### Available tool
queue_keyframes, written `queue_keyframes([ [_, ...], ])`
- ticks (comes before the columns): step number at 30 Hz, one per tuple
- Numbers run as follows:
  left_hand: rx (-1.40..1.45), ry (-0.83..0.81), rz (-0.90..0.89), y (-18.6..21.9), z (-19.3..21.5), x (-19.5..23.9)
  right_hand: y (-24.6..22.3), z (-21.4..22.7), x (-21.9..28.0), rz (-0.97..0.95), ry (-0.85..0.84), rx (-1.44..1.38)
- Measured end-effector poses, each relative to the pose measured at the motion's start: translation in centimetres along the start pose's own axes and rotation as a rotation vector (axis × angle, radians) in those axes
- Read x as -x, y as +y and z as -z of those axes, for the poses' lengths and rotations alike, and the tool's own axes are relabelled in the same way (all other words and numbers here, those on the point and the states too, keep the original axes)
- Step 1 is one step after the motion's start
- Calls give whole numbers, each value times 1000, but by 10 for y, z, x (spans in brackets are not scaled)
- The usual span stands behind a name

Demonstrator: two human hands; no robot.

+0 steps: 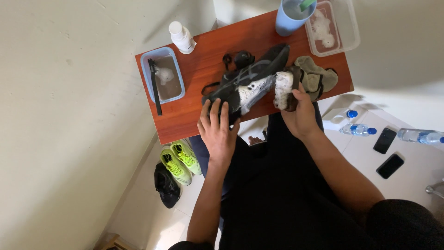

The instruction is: The person scrubs a black sneaker with a soapy cloth, then wipes it with a dry towel. They dip the cloth in water and continue wiping the shoe until the end of the clip.

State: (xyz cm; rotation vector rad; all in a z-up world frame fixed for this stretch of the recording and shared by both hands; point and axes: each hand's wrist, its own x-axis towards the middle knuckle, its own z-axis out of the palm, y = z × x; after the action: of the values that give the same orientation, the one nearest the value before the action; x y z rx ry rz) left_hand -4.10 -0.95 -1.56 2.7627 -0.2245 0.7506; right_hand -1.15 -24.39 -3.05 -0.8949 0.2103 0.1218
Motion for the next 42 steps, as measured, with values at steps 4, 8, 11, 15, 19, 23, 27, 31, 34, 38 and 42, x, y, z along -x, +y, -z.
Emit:
queue_keyframes([
  [4,-64,53,0,-1,-15,-2,-5,-12,1,20,-50,-44],
  [8,-74,99,-9,1,-15,-4,16,19,-4,14,-86,-135],
  [11,-54,153,-20,0,-18,-1,29,41,-3,-8,-99,-230],
  [15,70,221,20,4,-8,-6,-2,-10,6,-17,-139,-208],
  [19,280,237,79,18,18,-12,-19,-44,19,-4,-183,-133],
  [23,609,341,19,24,29,-15,-9,-66,10,115,-209,-35],
  [27,364,466,-56,22,30,-22,15,-81,0,231,-198,303],
  [31,111,531,-42,9,36,-38,38,-99,-19,182,-282,454],
  [34,43,534,17,-7,41,-45,43,-134,-27,226,-229,533],
  [38,123,488,163,-36,39,-46,35,-178,-33,234,-261,698],
  [42,152,365,374,-65,48,-55,36,-197,-35,191,-331,677],
])
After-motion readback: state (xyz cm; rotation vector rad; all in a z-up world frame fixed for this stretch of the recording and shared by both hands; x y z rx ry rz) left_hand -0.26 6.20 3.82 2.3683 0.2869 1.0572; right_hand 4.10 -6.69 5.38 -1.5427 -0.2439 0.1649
